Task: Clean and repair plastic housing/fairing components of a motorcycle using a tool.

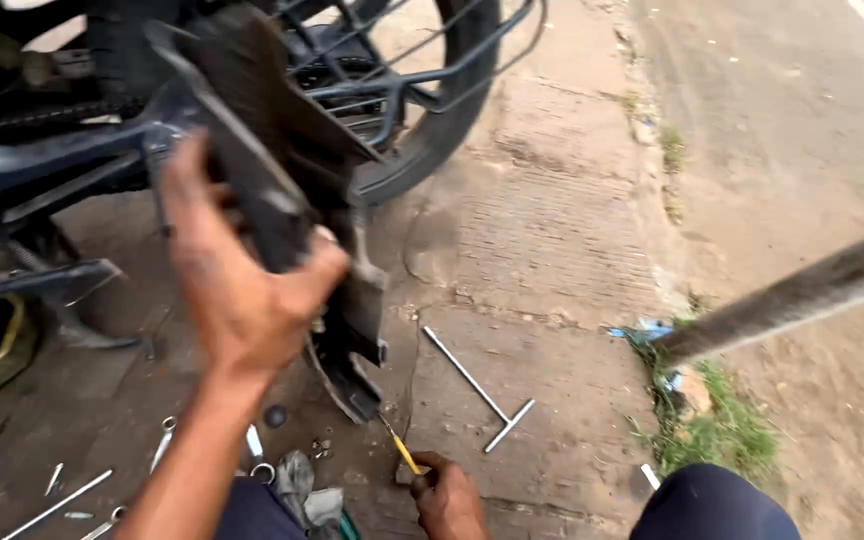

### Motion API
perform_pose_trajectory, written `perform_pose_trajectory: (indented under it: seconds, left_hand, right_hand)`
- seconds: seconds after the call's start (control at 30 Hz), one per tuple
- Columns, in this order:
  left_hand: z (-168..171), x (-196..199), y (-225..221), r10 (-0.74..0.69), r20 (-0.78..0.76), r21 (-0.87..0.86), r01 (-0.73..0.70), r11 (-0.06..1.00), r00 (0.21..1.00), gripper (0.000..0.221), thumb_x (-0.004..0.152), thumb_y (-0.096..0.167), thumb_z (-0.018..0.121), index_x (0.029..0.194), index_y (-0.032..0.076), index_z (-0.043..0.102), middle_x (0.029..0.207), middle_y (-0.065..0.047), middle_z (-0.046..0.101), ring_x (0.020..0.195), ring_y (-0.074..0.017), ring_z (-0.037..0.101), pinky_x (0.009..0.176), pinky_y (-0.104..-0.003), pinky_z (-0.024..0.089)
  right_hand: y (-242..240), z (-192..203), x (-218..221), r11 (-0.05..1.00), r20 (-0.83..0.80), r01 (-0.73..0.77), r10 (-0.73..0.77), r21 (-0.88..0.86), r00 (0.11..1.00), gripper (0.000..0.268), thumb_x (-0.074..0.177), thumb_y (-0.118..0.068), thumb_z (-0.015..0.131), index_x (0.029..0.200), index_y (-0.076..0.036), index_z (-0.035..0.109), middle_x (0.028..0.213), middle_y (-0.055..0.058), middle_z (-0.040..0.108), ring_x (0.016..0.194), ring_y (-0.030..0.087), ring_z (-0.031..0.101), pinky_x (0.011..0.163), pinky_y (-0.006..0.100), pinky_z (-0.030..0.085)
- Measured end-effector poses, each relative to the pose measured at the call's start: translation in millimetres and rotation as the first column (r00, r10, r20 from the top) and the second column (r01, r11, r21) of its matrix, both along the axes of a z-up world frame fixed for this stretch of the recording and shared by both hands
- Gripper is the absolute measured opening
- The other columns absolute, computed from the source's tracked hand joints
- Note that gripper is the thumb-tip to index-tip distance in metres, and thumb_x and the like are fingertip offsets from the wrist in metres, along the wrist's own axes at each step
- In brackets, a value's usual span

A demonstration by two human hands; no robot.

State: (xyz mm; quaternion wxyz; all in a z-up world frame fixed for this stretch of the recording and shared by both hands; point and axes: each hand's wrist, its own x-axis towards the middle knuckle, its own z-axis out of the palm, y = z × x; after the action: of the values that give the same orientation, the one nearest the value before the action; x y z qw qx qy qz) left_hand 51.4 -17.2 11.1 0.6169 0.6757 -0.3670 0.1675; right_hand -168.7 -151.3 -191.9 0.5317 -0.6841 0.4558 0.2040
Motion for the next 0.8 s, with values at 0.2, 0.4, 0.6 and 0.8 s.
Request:
perform_pose_trajectory:
  seconds: [0.2, 0.4, 0.6, 0.8]
  left_hand:
    - [-0.2, -12.5, -10.8, 0.134, 0.001, -0.022, -0.134, 0.991, 0.991, 0.098, 0.078, 0.054, 0.067, 0.154, 0.001, 0.035, 0.13, -0.013, 0.049, 0.114, -0.021, 0.06, 0.101, -0.038, 0.057]
    - [-24.3, -8.8, -12.9, 0.171, 0.114, -0.002, -0.172, 0.985, 0.979, 0.094, 0.08, 0.046, 0.067, 0.156, 0.004, 0.031, 0.133, -0.012, 0.044, 0.118, -0.0219, 0.056, 0.101, -0.036, 0.052]
    - [-30.9, 14.7, 7.3, 0.119, 0.121, -0.049, -0.114, 0.992, 0.985, 0.085, 0.084, 0.05, 0.066, 0.15, 0.005, 0.035, 0.127, -0.01, 0.048, 0.112, -0.0199, 0.056, 0.096, -0.036, 0.052]
    - [-29.2, 19.0, 39.2, 0.089, 0.052, -0.046, -0.087, 0.995, 0.995, 0.072, 0.089, 0.05, 0.066, 0.137, 0.002, 0.043, 0.121, -0.007, 0.054, 0.109, -0.0184, 0.058, 0.094, -0.035, 0.053]
  right_hand:
    - [-9.2, -146.1, 32.6, 0.871, 0.325, -0.243, 0.398, -0.426, 0.858, 0.039, 0.088, -0.015, 0.065, 0.125, -0.003, 0.066, 0.111, 0.022, 0.071, 0.107, 0.038, 0.067, 0.094, 0.047, 0.051]
    - [-0.7, -99.7, 71.3, 0.888, 0.166, -0.255, 0.338, -0.382, 0.927, 0.044, 0.099, -0.014, 0.036, 0.136, -0.006, 0.059, 0.101, 0.028, 0.071, 0.083, 0.039, 0.068, 0.07, 0.051, 0.055]
    - [-20.7, -245.9, 44.5, 0.695, 0.173, -0.357, 0.568, -0.625, 0.804, 0.039, 0.102, -0.011, 0.035, 0.121, 0.0, 0.067, 0.079, 0.024, 0.067, 0.059, 0.025, 0.058, 0.057, 0.046, 0.051]
    - [4.4, -174.6, 59.6, 0.735, 0.043, -0.372, 0.478, -0.567, 0.877, 0.058, 0.097, -0.004, 0.032, 0.149, -0.017, 0.054, 0.085, 0.022, 0.069, 0.046, 0.018, 0.051, 0.04, 0.04, 0.048]
